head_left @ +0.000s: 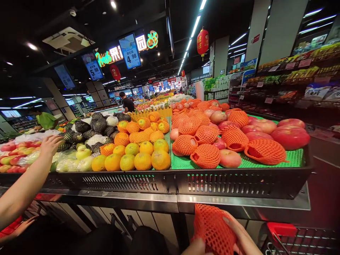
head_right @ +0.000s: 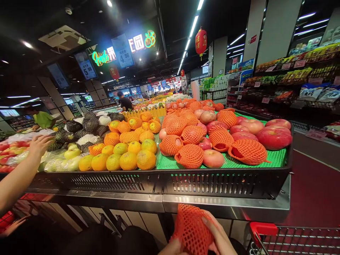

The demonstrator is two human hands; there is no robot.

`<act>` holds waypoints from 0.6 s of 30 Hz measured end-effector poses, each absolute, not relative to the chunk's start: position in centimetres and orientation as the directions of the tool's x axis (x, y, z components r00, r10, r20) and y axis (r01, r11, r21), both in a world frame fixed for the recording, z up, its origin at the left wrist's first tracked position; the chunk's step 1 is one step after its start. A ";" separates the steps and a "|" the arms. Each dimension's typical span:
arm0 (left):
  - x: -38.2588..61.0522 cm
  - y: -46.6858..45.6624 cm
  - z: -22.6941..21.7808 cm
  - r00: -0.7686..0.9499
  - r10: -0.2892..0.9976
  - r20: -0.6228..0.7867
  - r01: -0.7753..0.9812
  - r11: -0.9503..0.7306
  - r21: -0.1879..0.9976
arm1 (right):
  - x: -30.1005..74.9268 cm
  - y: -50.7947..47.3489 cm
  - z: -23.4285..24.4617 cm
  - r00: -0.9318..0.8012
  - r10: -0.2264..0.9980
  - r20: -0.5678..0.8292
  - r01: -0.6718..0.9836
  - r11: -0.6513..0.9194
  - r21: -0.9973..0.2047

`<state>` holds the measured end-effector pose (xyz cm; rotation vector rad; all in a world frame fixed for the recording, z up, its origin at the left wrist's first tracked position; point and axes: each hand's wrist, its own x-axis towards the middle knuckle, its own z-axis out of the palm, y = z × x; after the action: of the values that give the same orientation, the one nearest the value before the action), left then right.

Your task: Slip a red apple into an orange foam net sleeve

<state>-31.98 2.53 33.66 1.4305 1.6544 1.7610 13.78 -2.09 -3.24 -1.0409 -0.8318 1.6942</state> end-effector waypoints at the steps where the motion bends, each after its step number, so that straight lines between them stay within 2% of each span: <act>1: -31.0 1.9 33.2 -0.435 0.785 0.441 0.379 -0.285 0.881 | 13.9 -2.1 -2.8 -0.199 0.945 -0.259 -0.369 -0.317 -0.873; 4: -26.5 -0.6 29.2 -0.382 0.816 0.433 0.364 -0.298 0.882 | 14.2 -2.4 -1.8 -0.171 0.960 -0.220 -0.423 -0.274 -0.864; 10: -12.9 -5.8 15.3 -0.206 0.918 0.339 0.313 -0.266 0.911 | 15.1 -2.3 -0.8 0.055 0.957 -0.284 -0.550 -0.209 -0.809; 12: -9.5 -6.8 12.5 -0.130 0.943 0.305 0.297 -0.256 0.920 | 16.0 -2.1 -1.1 0.118 0.959 -0.259 -0.528 -0.160 -0.834; 15: -9.1 -6.6 13.2 -0.016 0.968 0.249 0.277 -0.235 0.932 | 17.5 -2.0 -2.1 0.219 0.975 -0.047 -0.306 0.022 -0.952; 18: -16.1 -3.9 19.6 0.054 0.979 0.197 0.255 -0.204 0.945 | 18.1 -2.5 -3.1 0.225 0.941 0.254 0.016 0.257 -0.966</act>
<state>-16.11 -3.94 19.56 1.5703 1.2759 1.2018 18.10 -2.48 -3.15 -1.1071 -1.1451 0.8620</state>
